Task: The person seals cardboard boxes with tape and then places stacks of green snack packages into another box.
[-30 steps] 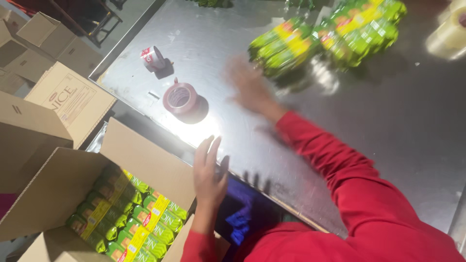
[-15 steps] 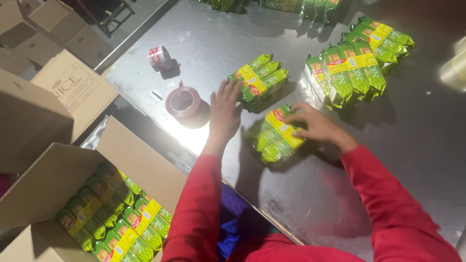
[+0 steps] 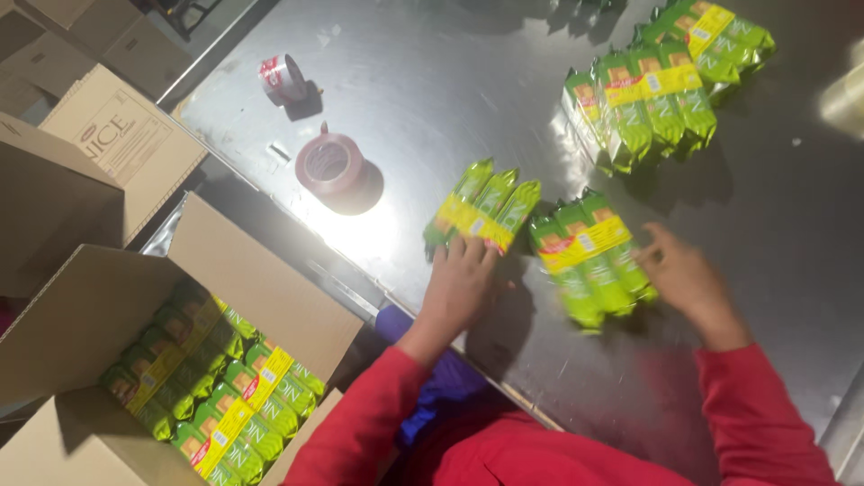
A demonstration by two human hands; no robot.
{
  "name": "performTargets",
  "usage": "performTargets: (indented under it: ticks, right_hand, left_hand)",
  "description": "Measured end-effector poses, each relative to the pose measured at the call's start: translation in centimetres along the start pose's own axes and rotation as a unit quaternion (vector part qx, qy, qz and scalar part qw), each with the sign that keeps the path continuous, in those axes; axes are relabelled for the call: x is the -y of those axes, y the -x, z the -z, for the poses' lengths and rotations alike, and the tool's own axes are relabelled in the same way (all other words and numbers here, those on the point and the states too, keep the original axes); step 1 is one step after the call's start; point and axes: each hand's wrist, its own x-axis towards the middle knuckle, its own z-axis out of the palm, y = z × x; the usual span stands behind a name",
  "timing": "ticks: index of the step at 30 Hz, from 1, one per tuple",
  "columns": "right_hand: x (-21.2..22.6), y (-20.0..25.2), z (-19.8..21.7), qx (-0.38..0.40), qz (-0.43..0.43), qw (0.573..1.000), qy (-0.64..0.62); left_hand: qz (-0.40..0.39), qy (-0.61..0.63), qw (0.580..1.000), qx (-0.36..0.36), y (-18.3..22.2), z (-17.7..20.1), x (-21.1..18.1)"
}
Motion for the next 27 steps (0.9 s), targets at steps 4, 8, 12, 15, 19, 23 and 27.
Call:
performTargets:
  ticks: [4, 8, 12, 15, 19, 23, 27]
  right_hand:
    - [-2.6, -0.2, 0.6, -0.096, 0.104, 0.99, 0.027]
    - [-3.0, 1.0, -0.2, -0.108, 0.108, 0.988, 0.012]
    - [-4.6, 0.0, 1.0, -0.122, 0.066, 0.99, 0.038]
    - [-5.9, -1.2, 2.0, -0.192, 0.015, 0.98, 0.051]
    - [-5.6, -1.5, 0.2, -0.217, 0.099, 0.97, 0.046]
    - [0.4, 1.1, -3.5, -0.154, 0.053, 0.984, 0.076]
    - [5.1, 3.7, -3.5, -0.155, 0.163, 0.973, 0.058]
  left_hand:
    - [0.07, 0.178, 0.981, -0.029, 2.1, 3.9, -1.0]
    - [0.206, 0.226, 0.952, -0.015, 2.1, 4.9, -1.2]
    - [0.005, 0.065, 0.994, 0.093, 1.6, 3.4, -0.5]
    - [-0.137, 0.0, 0.983, 0.122, 2.2, 3.0, -0.6]
    - [-0.005, 0.103, 0.995, -0.005, 5.2, 2.9, -2.9]
    - [0.318, 0.33, 0.886, 0.074, 6.3, 0.3, -2.4]
    - [0.276, 0.411, 0.86, 0.127, 8.1, -1.6, -1.0]
